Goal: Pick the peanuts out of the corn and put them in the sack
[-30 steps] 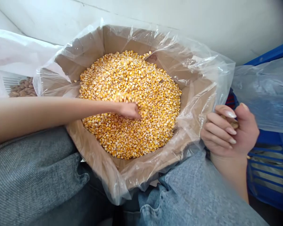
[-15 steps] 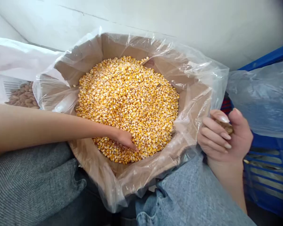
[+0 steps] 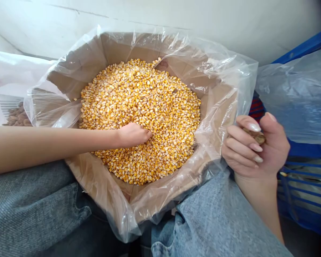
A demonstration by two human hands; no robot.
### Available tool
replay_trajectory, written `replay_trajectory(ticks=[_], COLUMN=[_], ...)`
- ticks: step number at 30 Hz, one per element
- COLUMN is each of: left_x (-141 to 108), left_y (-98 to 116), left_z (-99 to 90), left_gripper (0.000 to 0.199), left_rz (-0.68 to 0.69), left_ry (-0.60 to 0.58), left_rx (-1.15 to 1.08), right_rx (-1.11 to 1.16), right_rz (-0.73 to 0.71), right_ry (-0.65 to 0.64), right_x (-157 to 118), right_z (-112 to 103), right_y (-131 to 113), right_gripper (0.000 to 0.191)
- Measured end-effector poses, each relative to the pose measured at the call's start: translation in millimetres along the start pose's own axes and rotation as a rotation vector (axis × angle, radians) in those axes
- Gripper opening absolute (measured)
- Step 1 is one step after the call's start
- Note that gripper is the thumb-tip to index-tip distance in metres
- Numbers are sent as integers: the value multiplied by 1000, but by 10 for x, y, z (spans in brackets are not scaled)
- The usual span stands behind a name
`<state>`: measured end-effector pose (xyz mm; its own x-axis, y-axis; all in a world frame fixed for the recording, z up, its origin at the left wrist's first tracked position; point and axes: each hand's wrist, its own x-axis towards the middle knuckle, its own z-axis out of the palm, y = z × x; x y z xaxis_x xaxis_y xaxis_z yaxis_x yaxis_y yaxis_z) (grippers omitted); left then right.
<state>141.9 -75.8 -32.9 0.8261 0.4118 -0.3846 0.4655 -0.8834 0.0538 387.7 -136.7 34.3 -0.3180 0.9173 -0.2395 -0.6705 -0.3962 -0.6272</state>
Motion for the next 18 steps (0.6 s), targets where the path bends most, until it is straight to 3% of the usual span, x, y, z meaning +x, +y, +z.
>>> replay_trajectory(ticks=[4,9,12,16,18], left_x=[31,0,-6,5,6], left_y=[14,-141,-254,-341,-365], left_z=[-12,-89,-167,-259,-289], left_gripper=[17,22,28,34,34], left_rz=[-58,-164,-184,-175,-177], left_ry=[-76,-165,-163,-76,-22], left_rx=[-65,-256,-631,-1262,-1399], right_rx=[21,53,72,108,122], right_rz=[1,0,-15,-13,-18], right_ry=[1,4,-1,8,9], right_x=[-2,-9,-8,-4,-1], right_z=[-7,-24,-33,-42,-42], right_y=[1,6,17,28,32], right_gripper=[23,23,23,22,21])
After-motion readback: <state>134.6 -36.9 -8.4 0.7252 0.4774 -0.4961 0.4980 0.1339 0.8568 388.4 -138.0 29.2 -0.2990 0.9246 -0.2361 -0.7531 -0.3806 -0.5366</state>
